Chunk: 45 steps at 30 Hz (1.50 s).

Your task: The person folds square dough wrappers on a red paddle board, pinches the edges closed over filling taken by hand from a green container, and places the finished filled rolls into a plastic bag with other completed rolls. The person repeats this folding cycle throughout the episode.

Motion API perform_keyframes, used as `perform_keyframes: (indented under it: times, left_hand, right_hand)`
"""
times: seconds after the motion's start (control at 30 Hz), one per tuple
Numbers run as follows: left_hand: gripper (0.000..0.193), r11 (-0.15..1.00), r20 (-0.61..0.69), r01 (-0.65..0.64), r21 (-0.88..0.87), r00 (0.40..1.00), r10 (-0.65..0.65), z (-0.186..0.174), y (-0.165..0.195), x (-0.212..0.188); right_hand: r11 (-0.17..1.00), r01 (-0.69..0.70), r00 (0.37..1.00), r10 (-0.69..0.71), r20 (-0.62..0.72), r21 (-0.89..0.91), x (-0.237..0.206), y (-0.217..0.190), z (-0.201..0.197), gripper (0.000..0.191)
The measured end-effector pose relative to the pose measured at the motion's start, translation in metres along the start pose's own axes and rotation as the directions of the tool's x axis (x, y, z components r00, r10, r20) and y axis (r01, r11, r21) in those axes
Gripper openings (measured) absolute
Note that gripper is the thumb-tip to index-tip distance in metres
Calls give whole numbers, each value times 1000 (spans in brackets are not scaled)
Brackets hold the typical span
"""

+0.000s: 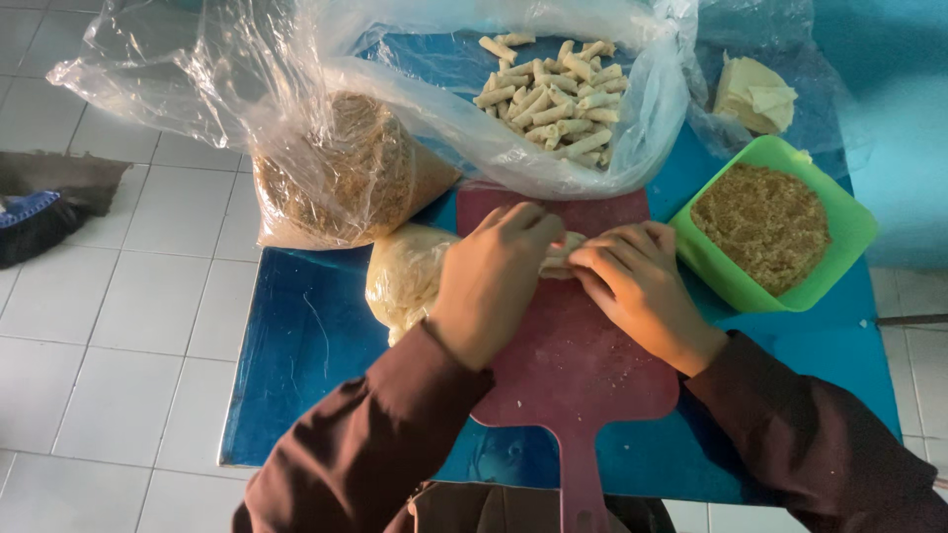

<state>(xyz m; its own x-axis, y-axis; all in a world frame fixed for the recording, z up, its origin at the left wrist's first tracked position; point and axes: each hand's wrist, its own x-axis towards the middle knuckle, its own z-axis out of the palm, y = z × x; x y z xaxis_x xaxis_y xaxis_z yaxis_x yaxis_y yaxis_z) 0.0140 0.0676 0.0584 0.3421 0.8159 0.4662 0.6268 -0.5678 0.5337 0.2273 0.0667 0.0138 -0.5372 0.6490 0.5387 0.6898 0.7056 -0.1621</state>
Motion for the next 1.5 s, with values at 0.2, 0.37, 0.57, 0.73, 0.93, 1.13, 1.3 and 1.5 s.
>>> perform_keyframes:
  times: [0.2,0.37,0.57,0.73,0.93,1.13,1.3,1.5]
  left_hand:
    - [18,999,151,1,35,989,-7,23,-22,15]
    - [19,992,227,119,-50,968,-104,39,-37,18]
    - [39,934,239,191,-300,963,-120,54,-49,25]
    - [40,806,230,248,-538,963,-143,66,-52,29]
    - [34,932,24,101,-348,995,-98,71,-50,25]
    - [33,986,59,122,-116,992,-115,71,-41,24]
    - [33,988,69,126,-93,990,-120,60,-30,27]
    - [21,971,-66,-27,239,997,44,28,-10,13]
  right_hand:
    - [1000,7,1000,-7,18,23,-3,2,-1,30]
    - [999,19,1000,-19,18,46,-3,-1,-5,27]
    - [999,13,999,-15,38,52,-2,-3,-9,24]
    - [999,22,999,-24,43,47,-1,-4,-11,23]
    - [998,65,996,-65,57,-1,-2,-7,-16,29]
    - [997,-28,998,25,52,66,-3,-8,-15,30]
    - [995,-52,997,47,58,81,-3,-6,-13,30]
    - [996,-73,996,69,64,52,-2,-3,-10,31]
